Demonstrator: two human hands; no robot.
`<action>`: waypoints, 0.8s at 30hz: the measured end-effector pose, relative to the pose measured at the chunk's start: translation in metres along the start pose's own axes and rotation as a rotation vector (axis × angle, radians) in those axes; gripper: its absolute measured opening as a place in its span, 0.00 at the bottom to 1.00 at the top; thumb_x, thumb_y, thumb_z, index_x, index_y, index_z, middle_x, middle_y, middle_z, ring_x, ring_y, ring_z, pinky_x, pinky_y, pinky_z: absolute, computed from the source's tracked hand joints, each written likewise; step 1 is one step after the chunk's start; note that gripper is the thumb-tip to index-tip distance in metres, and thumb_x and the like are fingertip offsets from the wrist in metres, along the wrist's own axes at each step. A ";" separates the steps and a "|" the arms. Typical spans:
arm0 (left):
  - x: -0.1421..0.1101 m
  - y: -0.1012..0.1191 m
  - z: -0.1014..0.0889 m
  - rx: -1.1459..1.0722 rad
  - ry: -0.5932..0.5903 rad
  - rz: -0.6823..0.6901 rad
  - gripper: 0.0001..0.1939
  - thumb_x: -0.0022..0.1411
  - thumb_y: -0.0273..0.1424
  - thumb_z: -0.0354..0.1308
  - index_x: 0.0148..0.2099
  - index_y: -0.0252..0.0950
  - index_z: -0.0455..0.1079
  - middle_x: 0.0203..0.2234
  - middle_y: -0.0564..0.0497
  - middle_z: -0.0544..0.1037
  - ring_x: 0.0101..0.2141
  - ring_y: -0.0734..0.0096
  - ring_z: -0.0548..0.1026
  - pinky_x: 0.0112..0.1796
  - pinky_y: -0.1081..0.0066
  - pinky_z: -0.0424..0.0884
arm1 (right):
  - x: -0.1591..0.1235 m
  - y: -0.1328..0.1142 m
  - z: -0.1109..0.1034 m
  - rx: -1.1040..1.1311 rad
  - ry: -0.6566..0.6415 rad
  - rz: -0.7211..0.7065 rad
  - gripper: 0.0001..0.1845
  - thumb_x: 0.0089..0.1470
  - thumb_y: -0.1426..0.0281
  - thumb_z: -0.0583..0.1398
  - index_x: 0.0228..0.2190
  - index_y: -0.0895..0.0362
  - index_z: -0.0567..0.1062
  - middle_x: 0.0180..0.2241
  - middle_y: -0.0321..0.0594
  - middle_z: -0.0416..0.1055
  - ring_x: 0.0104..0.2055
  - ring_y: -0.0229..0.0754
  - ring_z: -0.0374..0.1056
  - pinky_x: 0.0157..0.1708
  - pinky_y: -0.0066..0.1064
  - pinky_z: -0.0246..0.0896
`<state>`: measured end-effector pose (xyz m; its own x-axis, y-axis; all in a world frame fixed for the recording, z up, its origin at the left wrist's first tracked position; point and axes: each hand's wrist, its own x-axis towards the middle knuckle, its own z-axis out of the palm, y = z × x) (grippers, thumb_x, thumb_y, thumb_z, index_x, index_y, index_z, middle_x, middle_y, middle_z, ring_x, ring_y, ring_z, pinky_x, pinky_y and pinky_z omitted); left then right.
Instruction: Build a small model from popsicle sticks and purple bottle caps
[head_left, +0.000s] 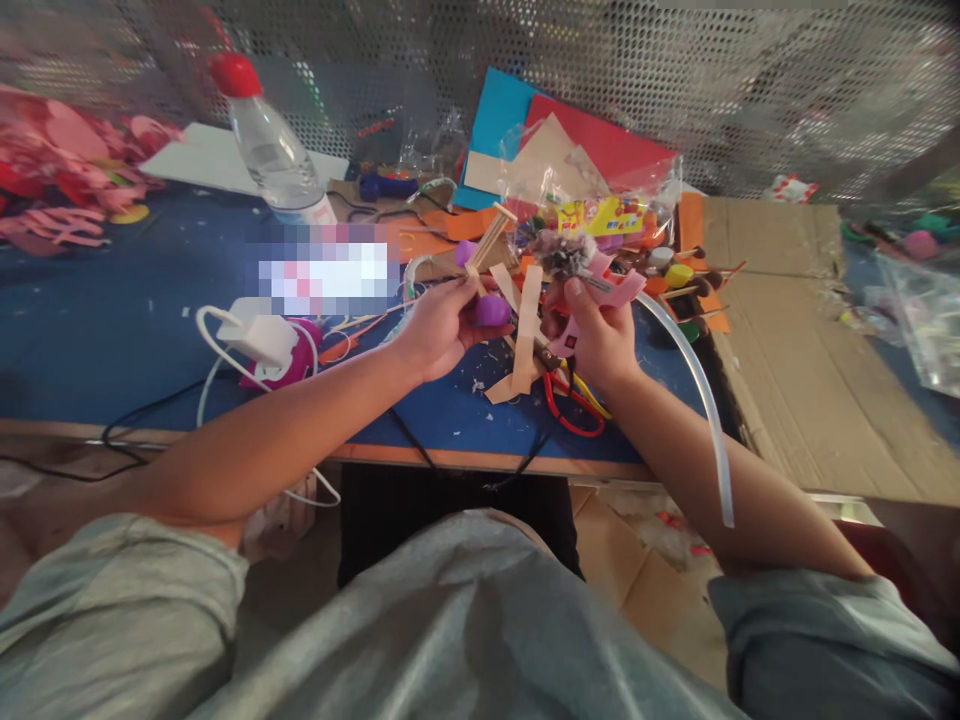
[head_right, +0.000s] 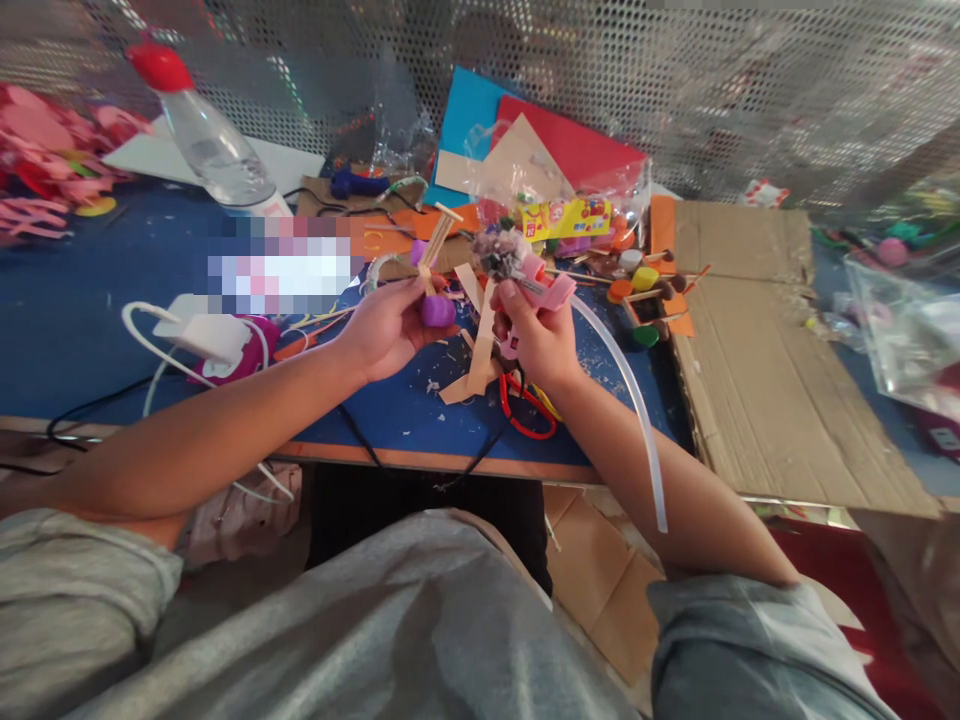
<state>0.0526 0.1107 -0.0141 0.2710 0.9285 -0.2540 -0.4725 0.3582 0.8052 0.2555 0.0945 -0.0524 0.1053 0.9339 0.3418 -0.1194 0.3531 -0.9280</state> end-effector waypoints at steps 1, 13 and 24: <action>-0.001 0.000 0.000 0.005 -0.017 -0.013 0.14 0.85 0.32 0.59 0.42 0.35 0.77 0.30 0.53 0.81 0.30 0.74 0.81 0.41 0.68 0.86 | -0.001 -0.001 0.000 -0.028 -0.009 -0.010 0.34 0.52 0.32 0.76 0.30 0.49 0.78 0.25 0.33 0.69 0.21 0.37 0.66 0.19 0.35 0.56; -0.008 0.001 0.003 0.022 -0.068 -0.068 0.14 0.86 0.29 0.54 0.45 0.32 0.78 0.31 0.50 0.83 0.32 0.70 0.83 0.44 0.64 0.88 | -0.007 -0.009 -0.003 -0.185 0.064 -0.010 0.35 0.52 0.32 0.76 0.26 0.51 0.79 0.22 0.35 0.74 0.22 0.38 0.69 0.19 0.33 0.62; -0.005 -0.003 -0.002 0.039 -0.161 -0.111 0.11 0.84 0.28 0.58 0.46 0.32 0.80 0.31 0.49 0.84 0.32 0.69 0.85 0.52 0.58 0.90 | -0.012 -0.001 -0.001 -0.187 0.067 0.012 0.28 0.53 0.50 0.81 0.27 0.50 0.73 0.24 0.30 0.70 0.22 0.35 0.64 0.18 0.31 0.58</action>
<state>0.0507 0.1052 -0.0163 0.4521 0.8545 -0.2559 -0.3999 0.4506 0.7981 0.2556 0.0831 -0.0554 0.1716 0.9299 0.3253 0.0641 0.3190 -0.9456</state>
